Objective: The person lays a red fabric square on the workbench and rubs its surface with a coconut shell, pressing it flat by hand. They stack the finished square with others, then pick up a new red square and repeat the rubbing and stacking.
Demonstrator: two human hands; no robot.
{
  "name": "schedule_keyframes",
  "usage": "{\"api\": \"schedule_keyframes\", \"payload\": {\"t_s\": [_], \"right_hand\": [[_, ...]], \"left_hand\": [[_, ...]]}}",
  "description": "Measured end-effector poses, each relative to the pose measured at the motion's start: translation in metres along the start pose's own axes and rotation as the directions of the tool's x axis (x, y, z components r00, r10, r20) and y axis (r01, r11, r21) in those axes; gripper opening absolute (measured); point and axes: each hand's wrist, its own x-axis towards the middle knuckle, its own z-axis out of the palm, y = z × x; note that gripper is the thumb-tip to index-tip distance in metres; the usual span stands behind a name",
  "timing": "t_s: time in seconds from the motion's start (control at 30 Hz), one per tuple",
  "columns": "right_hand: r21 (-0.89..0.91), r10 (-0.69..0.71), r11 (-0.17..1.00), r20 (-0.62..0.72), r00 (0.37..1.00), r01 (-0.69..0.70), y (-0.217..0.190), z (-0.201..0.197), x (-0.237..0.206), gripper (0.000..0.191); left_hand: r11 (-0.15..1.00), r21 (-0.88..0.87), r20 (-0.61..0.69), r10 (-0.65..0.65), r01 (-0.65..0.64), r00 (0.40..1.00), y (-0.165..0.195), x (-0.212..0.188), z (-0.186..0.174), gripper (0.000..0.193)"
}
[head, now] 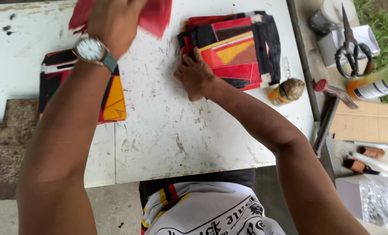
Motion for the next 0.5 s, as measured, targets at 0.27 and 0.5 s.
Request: {"api": "schedule_keyframes", "payload": {"t_s": [0.27, 0.5], "right_hand": [[0.462, 0.147, 0.832, -0.717, 0.681, 0.306, 0.002, 0.017, -0.156, 0.061], [0.744, 0.761, 0.649, -0.628, 0.162, -0.160, 0.034, 0.049, -0.246, 0.090]], "left_hand": [[0.981, -0.194, 0.519, 0.126, -0.026, 0.845, 0.042, -0.056, 0.022, 0.124], [0.878, -0.359, 0.302, 0.430, -0.317, 0.850, 0.129, 0.004, -0.011, 0.128]]}}
